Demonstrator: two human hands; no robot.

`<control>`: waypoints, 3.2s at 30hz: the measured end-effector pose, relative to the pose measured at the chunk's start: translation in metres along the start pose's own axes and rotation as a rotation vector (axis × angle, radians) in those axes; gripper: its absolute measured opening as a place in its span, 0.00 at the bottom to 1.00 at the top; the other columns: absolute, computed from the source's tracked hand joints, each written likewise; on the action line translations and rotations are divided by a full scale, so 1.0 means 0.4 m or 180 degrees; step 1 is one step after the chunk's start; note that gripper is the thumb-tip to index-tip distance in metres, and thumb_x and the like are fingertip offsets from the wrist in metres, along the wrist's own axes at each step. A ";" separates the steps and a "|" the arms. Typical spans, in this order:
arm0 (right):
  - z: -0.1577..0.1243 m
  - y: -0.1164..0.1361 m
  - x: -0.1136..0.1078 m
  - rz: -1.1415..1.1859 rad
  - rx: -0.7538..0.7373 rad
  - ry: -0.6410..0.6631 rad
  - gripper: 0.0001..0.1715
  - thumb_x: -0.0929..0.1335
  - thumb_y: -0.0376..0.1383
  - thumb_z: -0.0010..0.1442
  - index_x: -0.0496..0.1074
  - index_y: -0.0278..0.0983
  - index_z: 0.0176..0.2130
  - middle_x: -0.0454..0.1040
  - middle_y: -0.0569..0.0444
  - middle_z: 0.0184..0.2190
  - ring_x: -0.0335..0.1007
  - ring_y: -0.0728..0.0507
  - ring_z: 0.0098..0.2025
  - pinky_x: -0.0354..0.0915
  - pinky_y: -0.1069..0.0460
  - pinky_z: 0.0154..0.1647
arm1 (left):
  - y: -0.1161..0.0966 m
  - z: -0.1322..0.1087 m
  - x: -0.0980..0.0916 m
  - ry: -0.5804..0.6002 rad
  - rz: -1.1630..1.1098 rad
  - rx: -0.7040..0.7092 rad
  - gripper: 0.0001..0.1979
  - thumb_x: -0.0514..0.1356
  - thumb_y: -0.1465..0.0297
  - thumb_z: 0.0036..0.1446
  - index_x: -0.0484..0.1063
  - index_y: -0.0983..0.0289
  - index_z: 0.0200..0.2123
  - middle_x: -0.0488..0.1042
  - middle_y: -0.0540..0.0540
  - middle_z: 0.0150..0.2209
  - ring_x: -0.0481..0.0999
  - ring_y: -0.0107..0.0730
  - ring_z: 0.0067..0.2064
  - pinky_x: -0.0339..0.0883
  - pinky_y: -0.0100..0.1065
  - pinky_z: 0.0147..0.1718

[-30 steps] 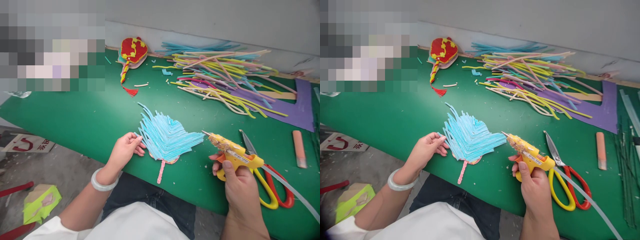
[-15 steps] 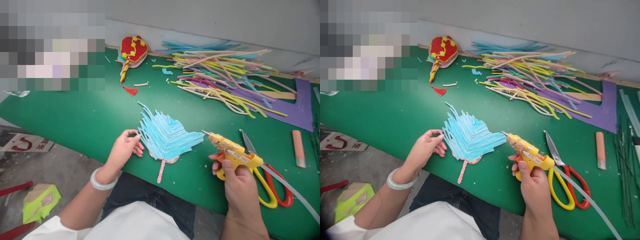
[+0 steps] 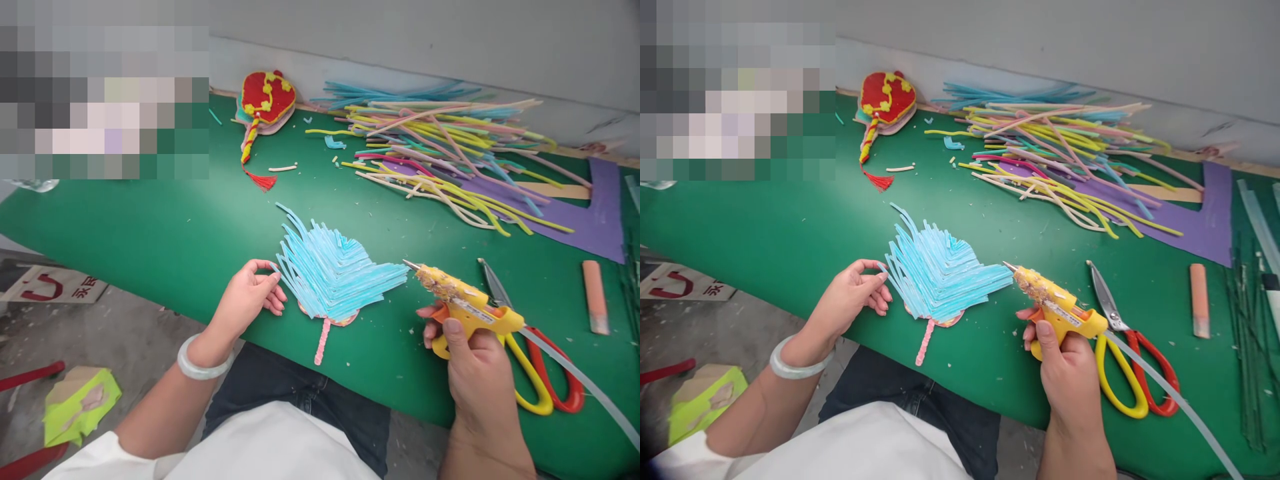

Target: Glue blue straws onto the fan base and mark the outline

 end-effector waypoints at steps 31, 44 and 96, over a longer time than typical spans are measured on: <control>-0.145 0.117 0.284 -0.2121 -0.0943 0.1193 0.22 0.63 0.50 0.67 0.76 0.39 0.47 0.80 0.47 0.38 0.78 0.39 0.39 0.73 0.45 0.43 | 0.028 0.014 0.011 0.0325 -0.0400 0.0158 0.04 0.55 0.72 0.63 0.60 0.61 0.37 0.73 0.46 0.18 0.74 0.31 0.17 0.70 0.29 0.15; -0.148 0.106 0.284 -0.2319 -0.1146 0.1097 0.22 0.62 0.50 0.67 0.75 0.38 0.47 0.80 0.46 0.39 0.78 0.38 0.40 0.73 0.44 0.44 | 0.030 0.012 0.011 0.0367 -0.0482 0.0201 0.05 0.57 0.70 0.62 0.61 0.60 0.37 0.74 0.47 0.18 0.75 0.32 0.17 0.71 0.30 0.16; -0.187 0.172 0.259 -0.2504 -0.1891 0.1034 0.15 0.62 0.44 0.69 0.71 0.38 0.47 0.79 0.50 0.36 0.78 0.42 0.37 0.74 0.50 0.36 | 0.027 0.015 0.012 0.0361 -0.0362 0.0218 0.03 0.54 0.73 0.65 0.60 0.61 0.38 0.74 0.46 0.19 0.74 0.30 0.18 0.72 0.30 0.17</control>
Point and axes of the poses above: each hand's wrist, its own z-axis towards the middle knuckle, its own x-axis out of the palm, y = z × x, the point moved 9 cm from there along z, towards the middle knuckle
